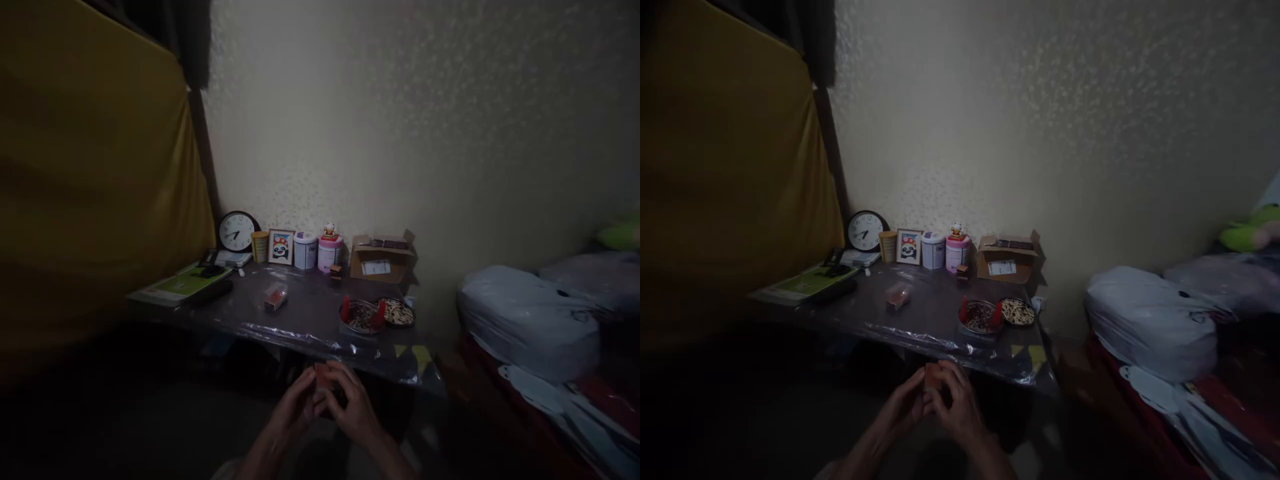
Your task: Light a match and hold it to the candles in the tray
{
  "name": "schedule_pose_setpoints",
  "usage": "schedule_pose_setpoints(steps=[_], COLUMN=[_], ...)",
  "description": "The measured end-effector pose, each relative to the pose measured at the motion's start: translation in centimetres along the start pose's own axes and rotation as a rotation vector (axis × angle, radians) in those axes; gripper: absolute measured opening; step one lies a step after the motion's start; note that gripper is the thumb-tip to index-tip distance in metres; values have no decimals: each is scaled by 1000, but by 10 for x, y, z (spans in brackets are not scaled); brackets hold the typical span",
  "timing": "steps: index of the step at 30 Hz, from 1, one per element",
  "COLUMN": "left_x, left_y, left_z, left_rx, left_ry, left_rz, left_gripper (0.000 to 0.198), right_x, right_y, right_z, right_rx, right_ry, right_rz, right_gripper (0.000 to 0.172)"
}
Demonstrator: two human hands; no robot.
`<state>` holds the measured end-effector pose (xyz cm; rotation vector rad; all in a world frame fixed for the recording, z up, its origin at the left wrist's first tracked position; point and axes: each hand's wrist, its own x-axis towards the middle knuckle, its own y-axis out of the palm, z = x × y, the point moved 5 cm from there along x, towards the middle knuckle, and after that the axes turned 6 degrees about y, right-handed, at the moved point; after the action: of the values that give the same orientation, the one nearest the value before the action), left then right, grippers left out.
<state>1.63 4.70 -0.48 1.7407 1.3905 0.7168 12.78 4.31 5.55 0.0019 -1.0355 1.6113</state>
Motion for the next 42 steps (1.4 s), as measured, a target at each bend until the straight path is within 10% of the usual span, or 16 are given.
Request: schedule_pose_setpoints(steps=[42], left_x=[-2], left_y=[8], left_z=[2], left_rx=[61], left_ry=[-12], left_rz=[127], left_gripper=[26], right_x=[-1], right_y=[-5], right_z=[5], right_rx=[14], right_ry=[-14], right_rz=[-69], right_gripper=[31])
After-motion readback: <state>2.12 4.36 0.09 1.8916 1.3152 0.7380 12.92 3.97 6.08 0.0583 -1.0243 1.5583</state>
